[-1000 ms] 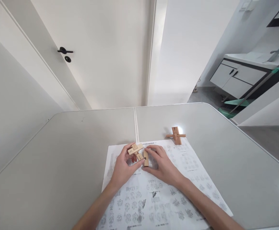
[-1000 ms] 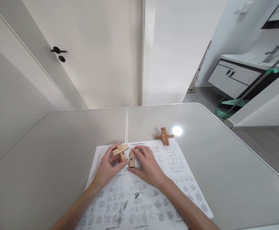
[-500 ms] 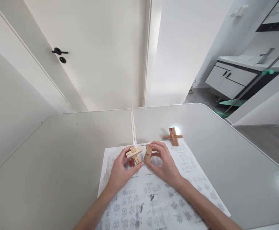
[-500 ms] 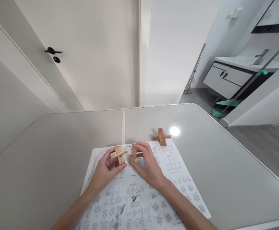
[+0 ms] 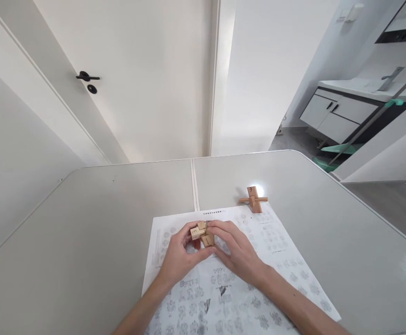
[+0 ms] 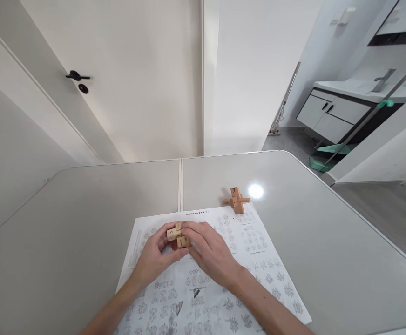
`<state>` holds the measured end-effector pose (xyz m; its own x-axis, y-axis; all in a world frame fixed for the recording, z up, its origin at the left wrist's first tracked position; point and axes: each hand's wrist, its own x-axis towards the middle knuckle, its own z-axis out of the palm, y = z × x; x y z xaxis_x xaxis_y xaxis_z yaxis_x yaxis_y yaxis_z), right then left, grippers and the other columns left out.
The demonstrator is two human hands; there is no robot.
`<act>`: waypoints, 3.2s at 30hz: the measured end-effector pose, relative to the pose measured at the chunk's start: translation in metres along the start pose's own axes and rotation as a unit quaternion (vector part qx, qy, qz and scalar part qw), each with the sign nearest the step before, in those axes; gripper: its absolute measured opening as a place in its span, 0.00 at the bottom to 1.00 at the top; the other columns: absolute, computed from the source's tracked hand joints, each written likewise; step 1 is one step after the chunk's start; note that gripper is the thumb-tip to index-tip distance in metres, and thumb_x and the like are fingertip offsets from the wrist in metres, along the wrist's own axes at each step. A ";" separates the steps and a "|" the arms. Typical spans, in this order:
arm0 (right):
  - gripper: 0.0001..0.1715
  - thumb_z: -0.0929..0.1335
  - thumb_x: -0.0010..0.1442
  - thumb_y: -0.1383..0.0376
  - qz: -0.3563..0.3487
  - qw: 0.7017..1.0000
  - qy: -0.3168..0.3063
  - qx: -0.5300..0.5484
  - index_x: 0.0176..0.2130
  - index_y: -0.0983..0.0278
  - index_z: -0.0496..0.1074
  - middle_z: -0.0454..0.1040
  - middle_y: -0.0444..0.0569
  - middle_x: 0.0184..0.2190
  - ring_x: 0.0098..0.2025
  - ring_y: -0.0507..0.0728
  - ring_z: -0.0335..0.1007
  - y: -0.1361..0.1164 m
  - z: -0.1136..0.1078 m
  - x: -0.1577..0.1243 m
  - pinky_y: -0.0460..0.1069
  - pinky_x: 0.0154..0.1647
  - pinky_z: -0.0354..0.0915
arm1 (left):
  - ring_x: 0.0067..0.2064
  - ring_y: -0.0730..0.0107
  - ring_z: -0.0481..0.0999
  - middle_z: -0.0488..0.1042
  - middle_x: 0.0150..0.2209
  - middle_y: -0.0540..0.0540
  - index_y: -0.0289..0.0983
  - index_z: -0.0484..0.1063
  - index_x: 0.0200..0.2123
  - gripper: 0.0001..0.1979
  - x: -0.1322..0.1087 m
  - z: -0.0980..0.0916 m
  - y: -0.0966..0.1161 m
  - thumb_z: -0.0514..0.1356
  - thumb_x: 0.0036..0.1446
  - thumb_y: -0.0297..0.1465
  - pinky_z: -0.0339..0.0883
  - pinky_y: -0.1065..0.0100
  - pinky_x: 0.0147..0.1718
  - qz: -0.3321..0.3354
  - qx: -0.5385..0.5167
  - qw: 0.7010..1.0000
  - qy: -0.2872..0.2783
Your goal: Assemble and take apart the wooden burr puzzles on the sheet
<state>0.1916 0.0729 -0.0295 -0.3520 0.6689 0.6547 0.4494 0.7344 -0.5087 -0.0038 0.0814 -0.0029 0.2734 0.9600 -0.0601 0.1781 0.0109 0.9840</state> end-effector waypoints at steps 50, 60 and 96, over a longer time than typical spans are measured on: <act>0.24 0.69 0.68 0.48 0.344 0.812 -0.127 0.453 0.55 0.59 0.70 0.80 0.51 0.45 0.47 0.62 0.78 0.001 -0.016 0.012 0.57 0.51 0.71 | 0.30 0.73 0.72 0.78 0.42 0.51 0.50 0.68 0.61 0.31 -0.009 -0.004 -0.009 0.71 0.55 0.34 0.74 0.70 0.30 0.108 0.160 0.981 -0.032; 0.18 0.61 0.74 0.51 0.258 0.934 -0.097 0.229 0.41 0.60 0.71 0.71 0.46 0.32 0.30 0.55 0.64 0.002 -0.011 0.008 0.50 0.32 0.61 | 0.47 0.62 0.79 0.74 0.54 0.46 0.48 0.68 0.59 0.29 -0.007 -0.004 0.000 0.71 0.56 0.32 0.79 0.61 0.45 0.111 0.067 0.991 -0.039; 0.19 0.78 0.58 0.56 0.480 0.619 0.043 0.620 0.31 0.63 0.68 0.66 0.40 0.25 0.23 0.48 0.58 0.014 -0.010 0.016 0.43 0.20 0.56 | 0.28 0.69 0.73 0.68 0.24 0.55 0.42 0.69 0.48 0.14 0.003 -0.005 0.000 0.59 0.65 0.42 0.64 0.71 0.26 -0.007 0.091 0.995 0.043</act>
<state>0.2002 0.0924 -0.0207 -0.3415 0.8964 -0.2827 -0.5771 -0.4374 -0.6897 -0.0075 0.0857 -0.0020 0.1894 0.9806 -0.0504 0.3508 -0.0196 0.9362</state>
